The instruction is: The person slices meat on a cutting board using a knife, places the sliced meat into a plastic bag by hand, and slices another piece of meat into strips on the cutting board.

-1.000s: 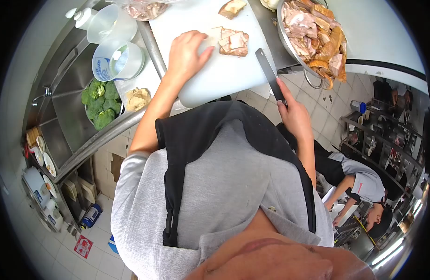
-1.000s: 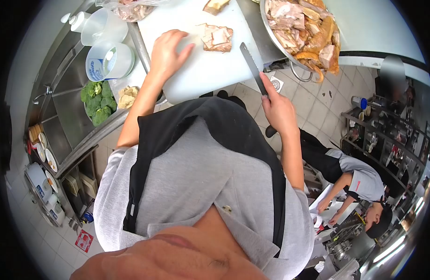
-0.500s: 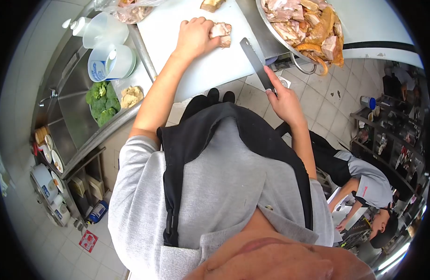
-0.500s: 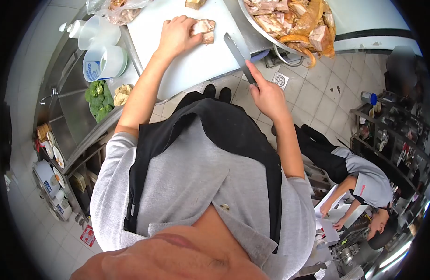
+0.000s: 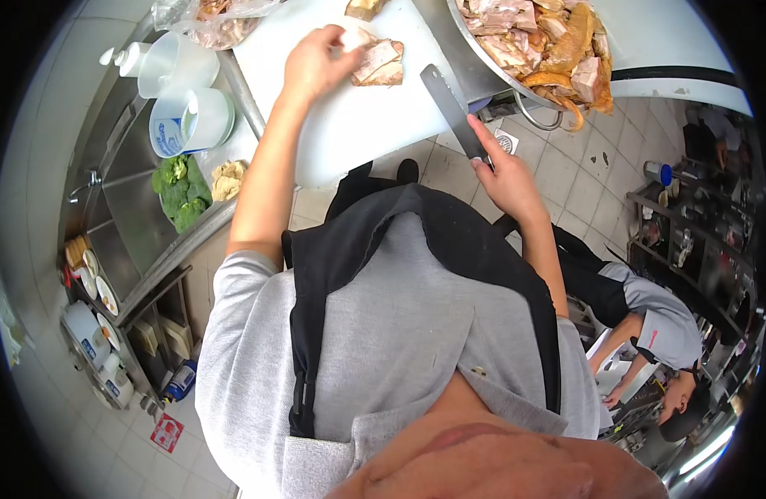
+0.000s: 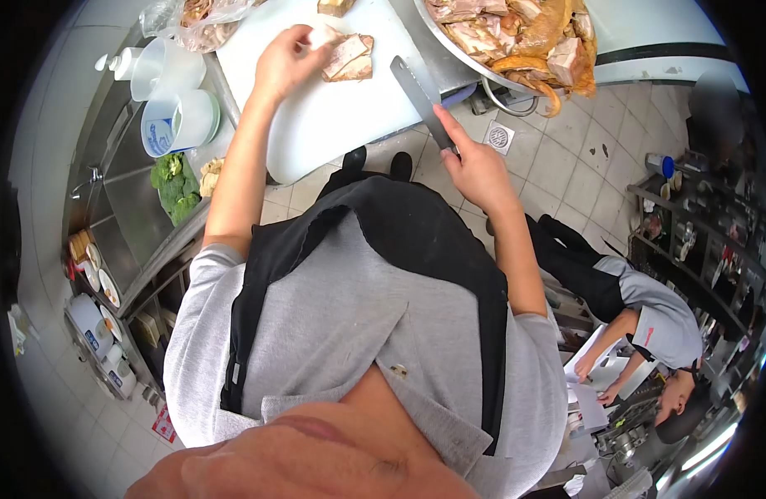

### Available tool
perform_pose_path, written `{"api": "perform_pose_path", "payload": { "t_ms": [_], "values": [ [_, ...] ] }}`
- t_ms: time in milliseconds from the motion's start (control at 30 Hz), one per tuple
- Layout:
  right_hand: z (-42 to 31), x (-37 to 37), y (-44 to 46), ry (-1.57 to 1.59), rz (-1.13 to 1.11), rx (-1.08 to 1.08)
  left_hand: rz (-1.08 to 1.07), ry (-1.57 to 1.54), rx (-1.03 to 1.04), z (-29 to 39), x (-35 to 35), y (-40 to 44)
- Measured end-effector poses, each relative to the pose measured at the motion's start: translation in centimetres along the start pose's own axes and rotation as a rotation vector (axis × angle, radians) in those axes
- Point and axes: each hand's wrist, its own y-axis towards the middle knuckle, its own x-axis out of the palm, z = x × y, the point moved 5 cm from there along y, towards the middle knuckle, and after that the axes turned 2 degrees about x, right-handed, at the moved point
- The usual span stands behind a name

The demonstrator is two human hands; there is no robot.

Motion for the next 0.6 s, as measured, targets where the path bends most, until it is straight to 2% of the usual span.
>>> {"api": "perform_pose_path", "payload": {
  "t_ms": [33, 100, 167, 267, 433, 567, 600],
  "values": [
    [0.0, -0.1, 0.1, 0.0, -0.017, 0.014, -0.091, 0.041, -0.026, 1.0, 0.7, -0.7],
    [-0.4, -0.8, 0.4, -0.001, -0.036, 0.016, -0.112, 0.115, 0.051, 2.5, 2.1, -1.9],
    [-0.4, -1.1, 0.4, 0.005, -0.091, 0.077, -0.096, 0.147, 0.034, 3.5, 2.5, -2.6],
    [-0.2, -1.3, 0.5, 0.018, -0.098, 0.056, -0.13, 0.132, -0.115, 3.8, 2.4, -2.9],
    [0.0, -0.9, 0.4, 0.008, -0.075, 0.053, -0.177, 0.22, -0.179, 4.1, 2.3, -1.9],
    [0.2, -0.3, 0.4, 0.018, -0.071, 0.017, -0.151, -0.108, -0.217, 3.0, 2.8, -1.5],
    [0.2, -0.4, 0.6, 0.04, -0.014, -0.027, -0.136, -0.19, -0.247, 2.5, 3.2, -1.2]
  ]
}}
